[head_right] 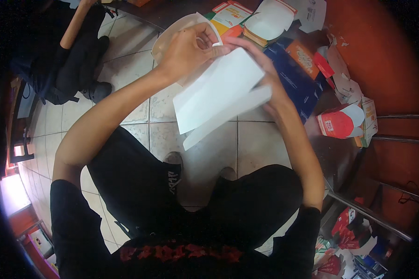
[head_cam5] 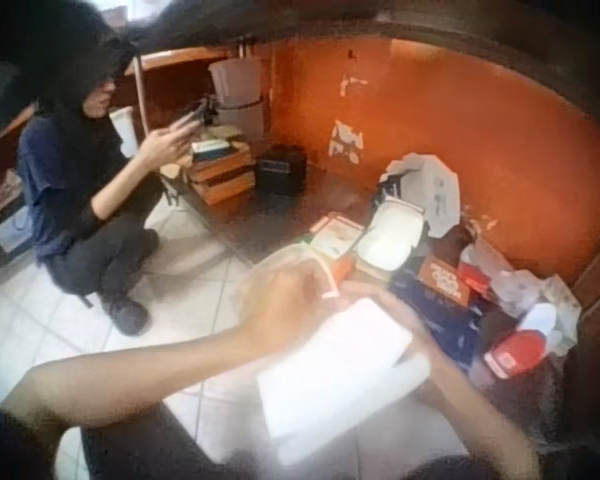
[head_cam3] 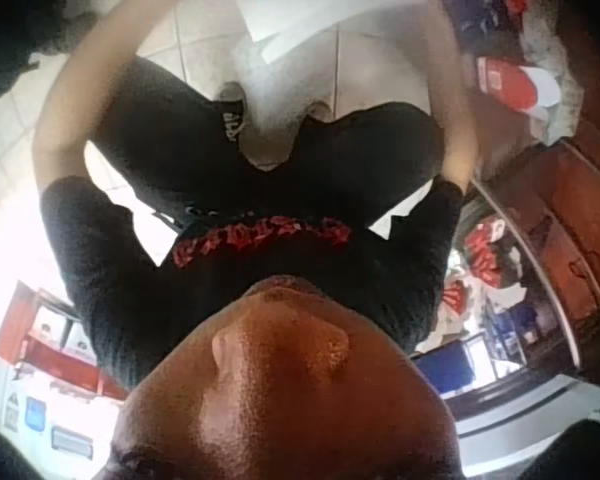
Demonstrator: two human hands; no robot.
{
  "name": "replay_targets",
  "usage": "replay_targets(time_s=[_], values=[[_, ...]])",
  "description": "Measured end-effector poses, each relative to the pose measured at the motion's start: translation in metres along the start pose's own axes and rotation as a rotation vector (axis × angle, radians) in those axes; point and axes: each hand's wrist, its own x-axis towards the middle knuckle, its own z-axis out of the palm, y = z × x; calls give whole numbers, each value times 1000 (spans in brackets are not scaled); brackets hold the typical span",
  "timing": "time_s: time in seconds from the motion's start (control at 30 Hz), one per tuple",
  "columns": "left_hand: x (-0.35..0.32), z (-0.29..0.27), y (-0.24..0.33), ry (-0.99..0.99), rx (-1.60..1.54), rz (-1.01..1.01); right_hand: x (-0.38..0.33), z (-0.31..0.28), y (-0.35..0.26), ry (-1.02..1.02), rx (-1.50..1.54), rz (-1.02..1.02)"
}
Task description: The person assembles cardboard food boxes by hand while sitting on the floor, folding and interlocking the tabs of multiple flat containers.
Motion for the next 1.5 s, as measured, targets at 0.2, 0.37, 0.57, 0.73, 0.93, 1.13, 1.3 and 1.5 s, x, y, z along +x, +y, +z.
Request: replay_targets(time_s=[0.2, 0.37, 0.57, 0.73, 0.93, 1.13, 1.3, 1.5], values=[[2, -8, -3, 10, 10, 29, 3, -1, 12, 4, -335, -322], [5, -20, -3, -201, 115, 86, -1, 0, 2, -84, -671, -371], [5, -34, 24, -52, 368, 595, -2, -20, -4, -159, -422, -307], [7, -34, 19, -177, 626, 689, -3, -24, -11, -253, -376, -226], [8, -36, 4, -274, 576, 270, -6, -1, 3, 100, -544, -232], [13, -46, -31, -102, 319, -244, -3, -26, -9, 204, 415, -171], [13, -41, -26, -203, 259, -141, 2, 0, -15, 416, -129, -290], [0, -30, 0, -256, 333, -25, 1, -14, -11, 709, -436, -396]])
